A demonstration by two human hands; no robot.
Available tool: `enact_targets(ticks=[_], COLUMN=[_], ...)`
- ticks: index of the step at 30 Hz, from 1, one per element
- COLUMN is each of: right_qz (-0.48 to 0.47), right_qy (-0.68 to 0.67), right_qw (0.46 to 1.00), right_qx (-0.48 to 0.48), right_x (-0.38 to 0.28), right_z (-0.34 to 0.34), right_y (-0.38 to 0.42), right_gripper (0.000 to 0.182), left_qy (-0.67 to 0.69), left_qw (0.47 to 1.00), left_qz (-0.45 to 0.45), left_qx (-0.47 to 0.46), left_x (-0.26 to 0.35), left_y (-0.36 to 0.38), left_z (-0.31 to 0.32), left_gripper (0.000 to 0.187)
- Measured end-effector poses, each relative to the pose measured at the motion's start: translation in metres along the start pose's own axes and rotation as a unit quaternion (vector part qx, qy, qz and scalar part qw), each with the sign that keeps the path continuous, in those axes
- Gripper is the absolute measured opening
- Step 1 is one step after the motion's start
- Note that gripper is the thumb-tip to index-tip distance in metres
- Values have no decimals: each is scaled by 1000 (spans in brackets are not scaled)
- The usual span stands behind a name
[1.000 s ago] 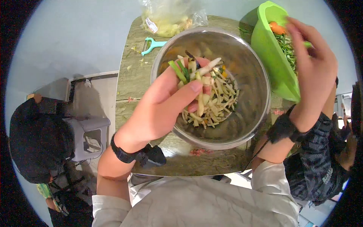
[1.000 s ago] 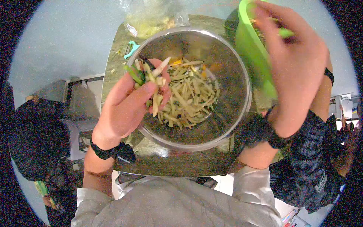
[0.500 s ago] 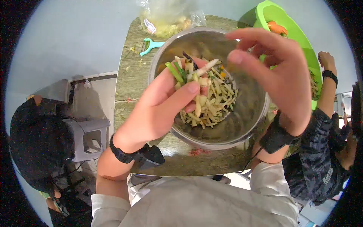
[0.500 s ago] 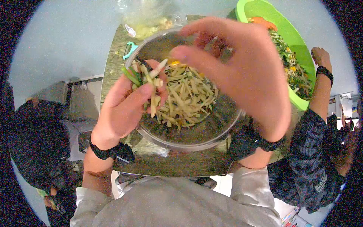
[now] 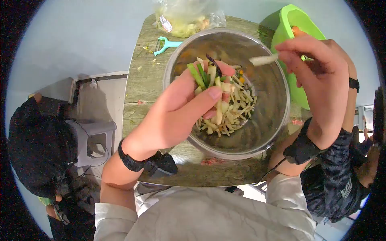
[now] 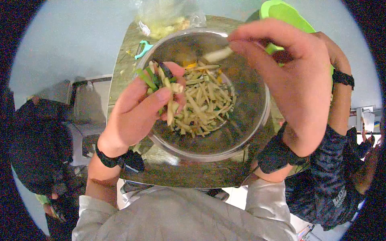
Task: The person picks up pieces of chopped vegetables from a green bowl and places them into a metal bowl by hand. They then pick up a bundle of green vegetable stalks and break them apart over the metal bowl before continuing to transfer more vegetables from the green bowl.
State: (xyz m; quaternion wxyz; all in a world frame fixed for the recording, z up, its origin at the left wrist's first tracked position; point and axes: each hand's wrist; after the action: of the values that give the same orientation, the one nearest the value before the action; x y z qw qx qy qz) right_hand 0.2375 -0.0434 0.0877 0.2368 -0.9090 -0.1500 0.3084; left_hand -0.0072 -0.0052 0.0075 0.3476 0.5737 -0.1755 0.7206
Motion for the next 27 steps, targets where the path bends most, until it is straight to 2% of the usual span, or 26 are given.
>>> enact_targets(ticks=[4, 9, 11, 15, 27], right_qz=[0, -73, -80, -135, -90], right_qy=[60, -36, -57, -65, -68], right_qw=[998, 990, 988, 983, 989], right_qx=[-36, -112, -118, -103, -93], right_x=[-3, -22, -21, -17, -21], right_z=[5, 21, 28, 36, 36], right_y=[2, -3, -2, -3, -3], right_gripper=[10, 16, 18, 18, 18], left_qy=[4, 21, 28, 22, 46], left_qw=[1000, 1000, 1000, 999, 999], left_qz=[0, 10, -9, 31, 24], left_qx=[-7, -3, -1, -9, 1], left_x=[0, -4, 1, -8, -8], left_y=[-1, -3, -1, -6, -6], left_z=[-2, -1, 0, -2, 0], left_gripper=[38, 38, 38, 39, 40])
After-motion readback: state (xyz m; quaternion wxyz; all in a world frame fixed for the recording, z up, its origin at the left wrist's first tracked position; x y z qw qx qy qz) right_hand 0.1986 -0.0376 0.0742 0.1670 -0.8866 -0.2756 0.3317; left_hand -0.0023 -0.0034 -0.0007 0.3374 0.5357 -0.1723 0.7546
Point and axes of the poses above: each hand's wrist, its own y-axis away from the middle knuckle, its own z-axis out of the palm, x = y × z, and after that the axes turned 7 degrees about -z, right-handed
